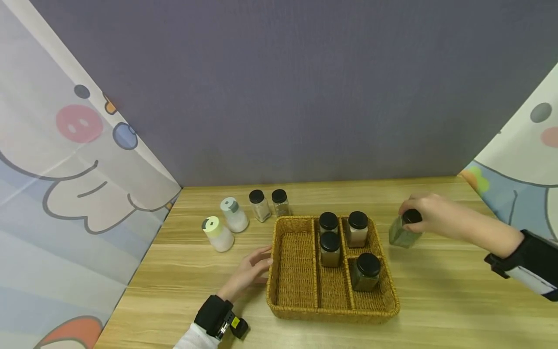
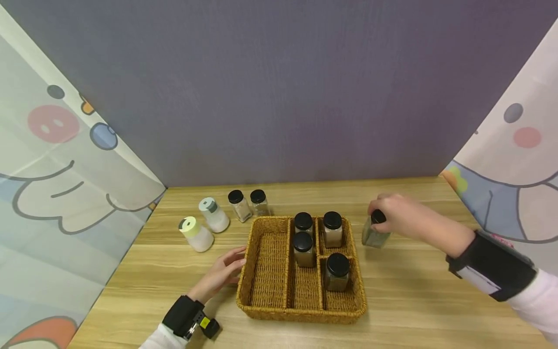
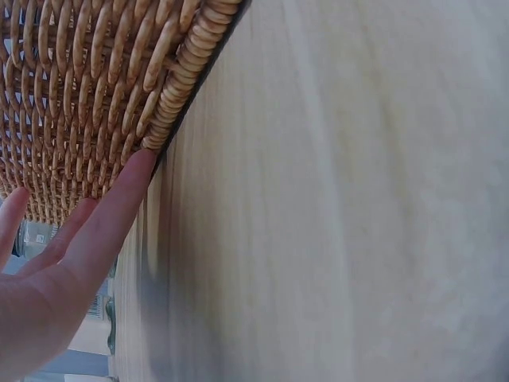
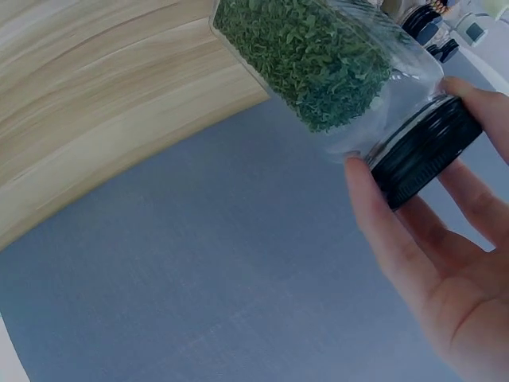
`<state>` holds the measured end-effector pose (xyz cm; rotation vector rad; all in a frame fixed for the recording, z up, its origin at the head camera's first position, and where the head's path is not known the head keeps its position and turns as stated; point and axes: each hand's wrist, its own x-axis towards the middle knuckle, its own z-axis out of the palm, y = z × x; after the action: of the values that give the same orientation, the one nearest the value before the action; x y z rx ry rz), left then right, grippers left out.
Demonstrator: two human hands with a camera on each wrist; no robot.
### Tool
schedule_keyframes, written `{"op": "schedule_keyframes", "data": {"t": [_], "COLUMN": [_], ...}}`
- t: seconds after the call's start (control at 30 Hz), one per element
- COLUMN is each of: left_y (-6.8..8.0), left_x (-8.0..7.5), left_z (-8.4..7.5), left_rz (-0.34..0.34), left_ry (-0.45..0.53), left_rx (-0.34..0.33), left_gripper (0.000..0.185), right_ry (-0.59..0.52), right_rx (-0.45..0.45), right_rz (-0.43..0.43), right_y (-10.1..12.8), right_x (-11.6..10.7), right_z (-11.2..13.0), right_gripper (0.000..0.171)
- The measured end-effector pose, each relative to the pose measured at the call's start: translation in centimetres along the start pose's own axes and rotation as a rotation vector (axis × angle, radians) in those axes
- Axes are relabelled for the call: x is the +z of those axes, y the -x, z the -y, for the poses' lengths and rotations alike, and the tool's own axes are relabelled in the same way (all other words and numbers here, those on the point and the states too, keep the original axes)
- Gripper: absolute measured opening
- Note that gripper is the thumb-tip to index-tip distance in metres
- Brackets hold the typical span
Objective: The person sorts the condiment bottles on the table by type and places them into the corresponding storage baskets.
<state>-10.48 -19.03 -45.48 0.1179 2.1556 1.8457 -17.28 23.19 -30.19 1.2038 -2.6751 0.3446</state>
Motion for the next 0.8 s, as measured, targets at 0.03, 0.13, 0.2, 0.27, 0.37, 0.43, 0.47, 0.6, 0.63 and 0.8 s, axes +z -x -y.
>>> {"op": "schedule_keyframes", "data": {"t": [0.03,0.13,0.2,0.27,0.37,0.43,0.47,0.6,0.63,0.8], "left_y": [0.0,0.0,0.0,0.0,0.0,-0.1,-0.1,-0.1,-0.1,-0.1], "left_x": [0.0,0.0,0.0,0.0,0.0,0.0,0.0,0.0,0.1,0.1], "left_z": [0.0,0.1,0.1,0.2,0.2,0.2,0.1,0.1,0.1,0.1], "left_rz": [0.0,0.002,0.004,0.012,0.023,0.027,0.026,0.022,0.022,0.019], "left_ry": [-0.002,0.009,0.021,0.048,0.087,0.097,0.094,0.084,0.085,0.09], "left_rx": [0.001,0.001,-0.005,-0.018,-0.036,-0.043,-0.044,-0.044,-0.044,-0.049], "left_gripper": [0.056,0.056,0.057,0.058,0.059,0.059,0.06,0.06,0.06,0.06], "right_ry": [-0.004,-0.018,-0.019,-0.009,0.007,0.007,0.006,0.008,0.008,-0.012], "right_rx": [0.006,0.029,0.027,0.013,0.003,0.002,-0.001,-0.033,-0.039,-0.029], "right_rz": [0.011,0.046,0.05,0.032,0.015,0.019,0.02,-0.002,-0.009,0.018], "right_y": [0.1,0.3,0.4,0.6,0.8,0.9,1.0,1.3,1.4,1.6], "right_x": [0.0,-0.1,-0.1,-0.1,0.0,0.1,0.1,0.3,0.3,0.2], "right_z": [0.1,0.4,0.6,0.9,1.3,1.5,1.6,2.0,2.0,2.4], "right_gripper": [0.024,0.024,0.024,0.024,0.024,0.024,0.025,0.026,0.026,0.025]}}
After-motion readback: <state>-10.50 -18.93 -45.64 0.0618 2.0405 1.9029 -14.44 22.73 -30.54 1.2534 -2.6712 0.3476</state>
